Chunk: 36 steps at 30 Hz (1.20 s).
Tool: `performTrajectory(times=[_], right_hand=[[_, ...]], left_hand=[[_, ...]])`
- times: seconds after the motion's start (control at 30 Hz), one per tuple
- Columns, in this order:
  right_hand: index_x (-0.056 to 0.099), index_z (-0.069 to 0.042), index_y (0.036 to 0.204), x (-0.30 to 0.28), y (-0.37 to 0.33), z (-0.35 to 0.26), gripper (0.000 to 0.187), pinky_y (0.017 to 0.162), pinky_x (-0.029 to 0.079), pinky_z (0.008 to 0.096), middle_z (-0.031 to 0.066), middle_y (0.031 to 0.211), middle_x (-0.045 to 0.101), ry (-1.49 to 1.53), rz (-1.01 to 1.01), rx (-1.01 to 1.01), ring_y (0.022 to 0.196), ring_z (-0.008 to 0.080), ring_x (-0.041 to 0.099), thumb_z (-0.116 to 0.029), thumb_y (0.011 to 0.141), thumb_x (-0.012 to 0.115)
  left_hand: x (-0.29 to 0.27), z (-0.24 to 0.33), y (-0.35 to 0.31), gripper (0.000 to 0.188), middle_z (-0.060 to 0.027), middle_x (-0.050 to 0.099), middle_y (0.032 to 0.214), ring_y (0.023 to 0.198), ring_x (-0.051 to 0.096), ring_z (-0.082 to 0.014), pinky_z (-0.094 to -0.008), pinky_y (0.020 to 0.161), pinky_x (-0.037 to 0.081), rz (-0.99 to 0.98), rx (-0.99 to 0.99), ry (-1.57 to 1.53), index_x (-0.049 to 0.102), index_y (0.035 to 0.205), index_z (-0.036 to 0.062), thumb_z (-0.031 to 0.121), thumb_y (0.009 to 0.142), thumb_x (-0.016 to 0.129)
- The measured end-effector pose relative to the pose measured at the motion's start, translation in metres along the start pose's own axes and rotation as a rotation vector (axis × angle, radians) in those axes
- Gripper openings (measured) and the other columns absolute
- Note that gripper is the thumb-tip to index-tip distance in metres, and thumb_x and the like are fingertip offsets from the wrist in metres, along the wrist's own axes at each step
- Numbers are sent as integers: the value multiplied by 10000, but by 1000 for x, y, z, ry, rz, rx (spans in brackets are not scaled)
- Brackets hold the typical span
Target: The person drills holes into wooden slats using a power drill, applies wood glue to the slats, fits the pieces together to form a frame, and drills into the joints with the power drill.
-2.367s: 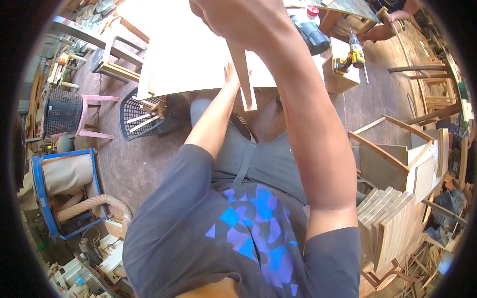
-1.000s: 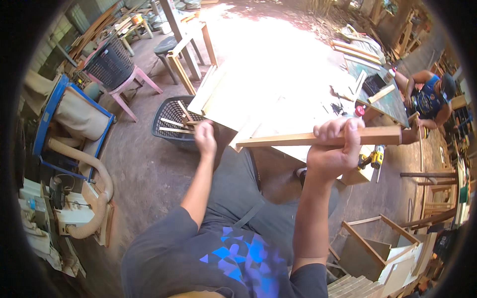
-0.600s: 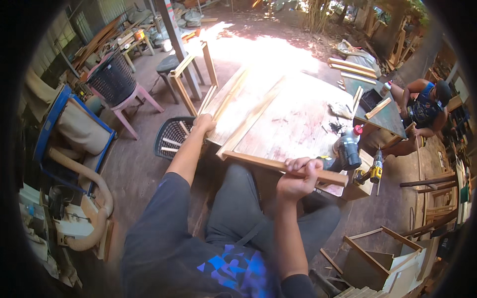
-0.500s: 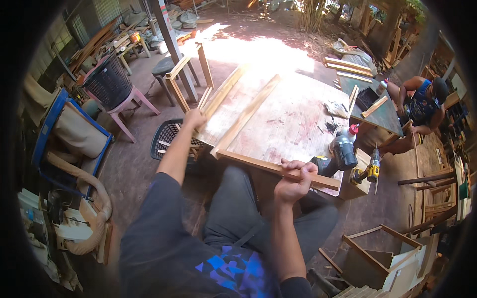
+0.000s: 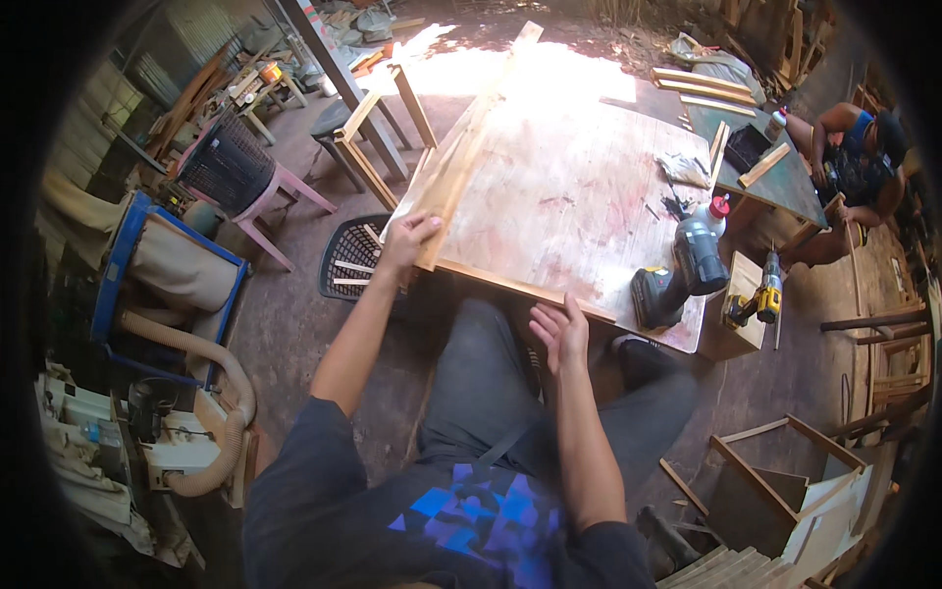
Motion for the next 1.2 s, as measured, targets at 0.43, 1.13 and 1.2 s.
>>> performTrajectory(times=[0.43, 1.13, 1.2], right_hand=[[461, 19, 1465, -4, -70, -20, 504, 731, 550, 236, 81, 1210, 645, -432, -195, -305, 914, 98, 644, -123, 999, 592], [527, 53, 1399, -65, -74, -50, 436, 845, 480, 234, 52, 1184, 660, -568, -262, -305, 993, 87, 605, -116, 998, 555], [529, 56, 1396, -66, -87, -59, 456, 831, 492, 236, 52, 1182, 668, -575, -278, -316, 984, 86, 618, -152, 993, 580]], left_hand=[[208, -30, -97, 375, 10, 658, 783, 712, 557, -52, -257, 606, 457, -95, -142, -495, 707, 956, -27, 313, 1040, 572], [89, -184, -68, 381, -33, 621, 850, 810, 513, -116, -289, 765, 436, 340, -244, -216, 656, 965, -47, 329, 1001, 607], [74, -186, -69, 353, -26, 582, 770, 743, 482, -115, -298, 693, 413, 546, -324, -327, 624, 857, -46, 272, 996, 562]])
Point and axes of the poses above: each hand's wrist, its own y-axis towards the middle knuckle, its own x-axis out of the palm, z = x × y, the point moved 3 cm from there along y, towards the middle knuckle
